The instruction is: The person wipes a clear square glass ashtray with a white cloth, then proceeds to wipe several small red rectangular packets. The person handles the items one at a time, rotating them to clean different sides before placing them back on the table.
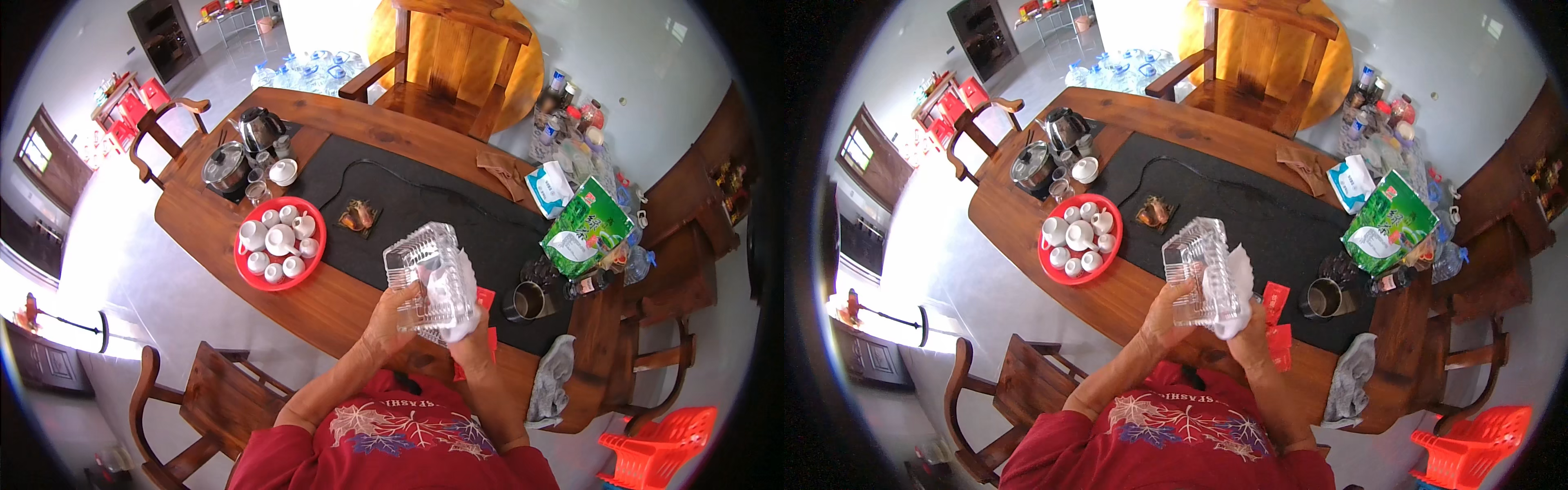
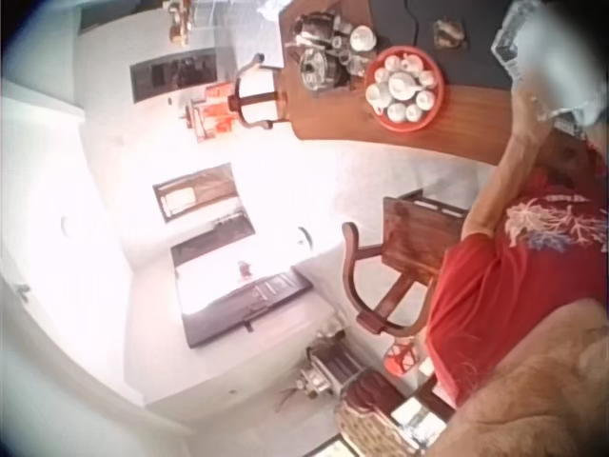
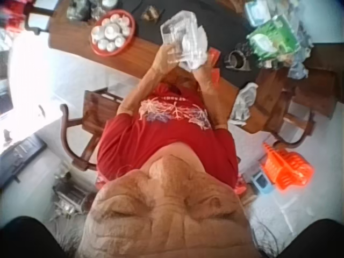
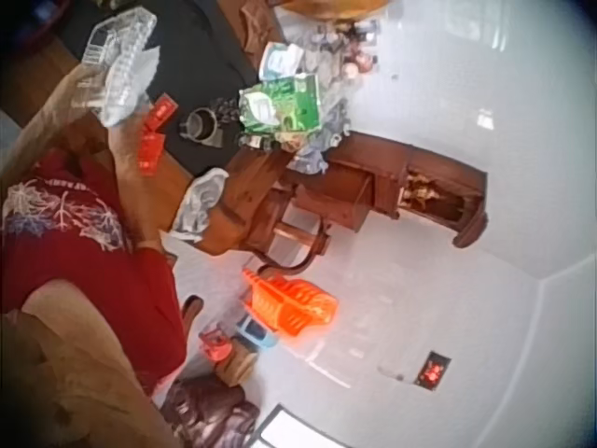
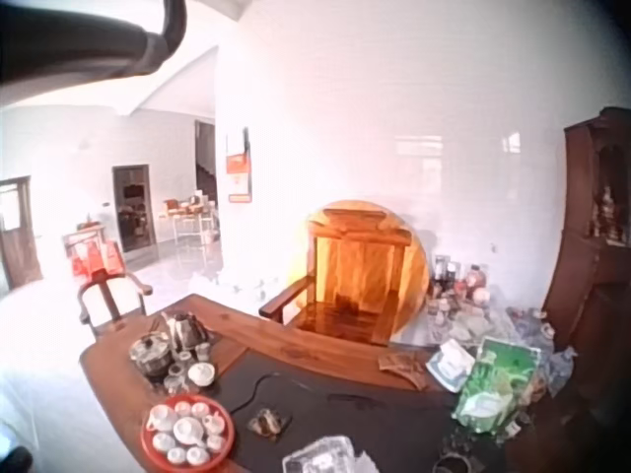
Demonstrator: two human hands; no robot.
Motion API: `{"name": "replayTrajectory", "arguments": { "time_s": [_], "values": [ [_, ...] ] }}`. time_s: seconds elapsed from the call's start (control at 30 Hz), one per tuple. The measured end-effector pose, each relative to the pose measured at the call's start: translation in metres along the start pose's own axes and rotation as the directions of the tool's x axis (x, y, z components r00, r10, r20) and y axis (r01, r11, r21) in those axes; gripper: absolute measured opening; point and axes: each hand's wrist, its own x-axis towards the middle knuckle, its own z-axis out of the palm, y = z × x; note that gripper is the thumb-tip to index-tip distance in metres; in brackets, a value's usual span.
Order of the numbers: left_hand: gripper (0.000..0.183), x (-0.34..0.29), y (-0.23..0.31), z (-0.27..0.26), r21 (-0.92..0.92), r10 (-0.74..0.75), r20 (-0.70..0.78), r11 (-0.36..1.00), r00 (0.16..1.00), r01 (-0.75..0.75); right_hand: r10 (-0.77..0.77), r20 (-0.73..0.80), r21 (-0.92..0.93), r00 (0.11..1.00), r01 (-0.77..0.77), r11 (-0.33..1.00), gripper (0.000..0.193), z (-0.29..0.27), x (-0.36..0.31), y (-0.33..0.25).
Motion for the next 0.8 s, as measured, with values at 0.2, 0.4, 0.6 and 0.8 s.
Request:
{"name": "replayTrajectory", "arguments": {
  "time_s": [0.2,0.4,0.6,0.8],
  "values": [
    [0.039,0.009,0.004,-0.019,-0.058,-0.034,0.012,0.998,0.999,0.035,0.159,-0.081,0.364,0.984,-0.119,0.924,0.022,-0.009,-0.005,-0.005],
    [0.040,-0.006,-0.009,-0.009,0.000,-0.191,0.084,0.982,0.978,0.191,0.218,0.193,0.769,0.957,-0.286,0.572,0.024,-0.004,0.047,0.012],
    [0.055,0.003,-0.003,-0.017,-0.037,0.069,0.041,0.997,0.997,-0.068,0.375,0.254,0.708,0.892,-0.435,0.556,0.024,0.022,0.022,-0.005],
    [0.041,0.007,0.003,-0.016,0.078,0.227,-0.121,0.973,0.966,-0.218,0.357,0.245,0.711,0.901,-0.418,0.566,0.028,0.026,-0.017,0.012]
  ]
}}
